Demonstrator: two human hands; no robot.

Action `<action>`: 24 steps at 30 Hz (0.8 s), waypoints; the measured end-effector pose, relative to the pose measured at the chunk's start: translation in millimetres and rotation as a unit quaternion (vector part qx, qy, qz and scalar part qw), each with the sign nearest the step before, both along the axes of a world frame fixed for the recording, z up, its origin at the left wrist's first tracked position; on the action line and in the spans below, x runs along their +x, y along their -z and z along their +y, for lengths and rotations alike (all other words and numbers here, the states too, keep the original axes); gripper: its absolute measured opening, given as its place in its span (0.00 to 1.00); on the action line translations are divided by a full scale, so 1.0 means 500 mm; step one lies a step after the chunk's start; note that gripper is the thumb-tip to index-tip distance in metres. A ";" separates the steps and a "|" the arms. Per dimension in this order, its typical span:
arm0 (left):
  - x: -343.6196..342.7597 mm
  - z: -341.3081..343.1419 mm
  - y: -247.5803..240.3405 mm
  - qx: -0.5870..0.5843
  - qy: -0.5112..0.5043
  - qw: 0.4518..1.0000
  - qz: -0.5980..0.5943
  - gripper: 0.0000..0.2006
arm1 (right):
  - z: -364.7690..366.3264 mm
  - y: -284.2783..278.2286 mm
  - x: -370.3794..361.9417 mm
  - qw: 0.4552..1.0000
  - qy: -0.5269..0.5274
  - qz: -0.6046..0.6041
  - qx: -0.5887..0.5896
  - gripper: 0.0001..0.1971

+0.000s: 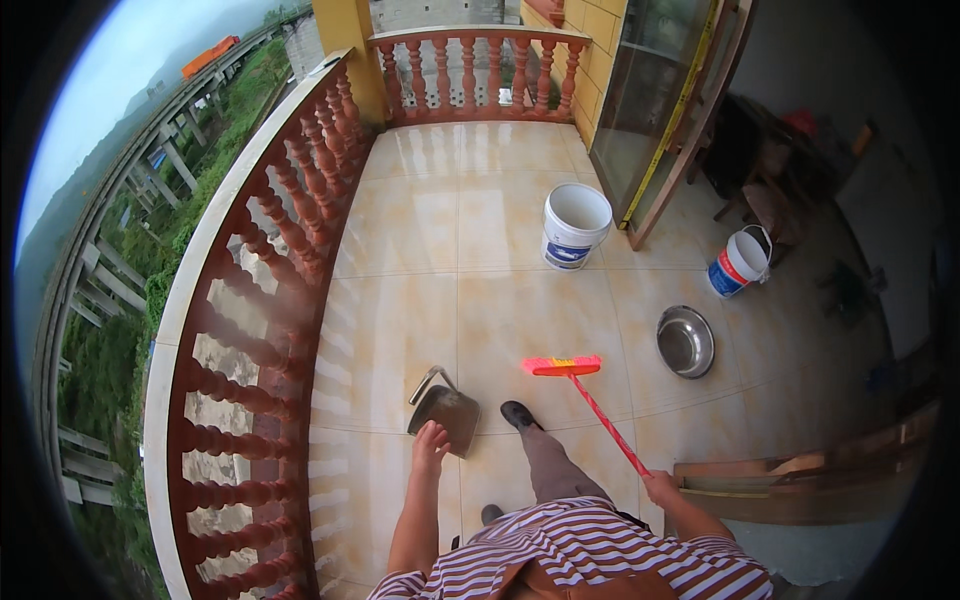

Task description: The person sweeps a tiled balcony floor using a red broom and a metal dustpan. They gather debris into the dustpan, empty it into a bucket, and continue sweeping different sections of the floor. The person also moves a metal bowl and a bucket to clear the workspace.

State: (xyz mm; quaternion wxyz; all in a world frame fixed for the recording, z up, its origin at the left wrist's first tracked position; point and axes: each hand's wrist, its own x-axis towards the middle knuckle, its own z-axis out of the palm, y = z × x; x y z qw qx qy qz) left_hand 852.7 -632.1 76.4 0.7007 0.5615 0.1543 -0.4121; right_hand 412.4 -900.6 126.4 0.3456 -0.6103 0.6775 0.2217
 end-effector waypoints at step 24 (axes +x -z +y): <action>0.175 -0.232 0.109 0.055 -0.324 0.922 0.206 0.22 | -0.591 0.020 0.630 0.980 -0.029 -0.141 0.137 0.10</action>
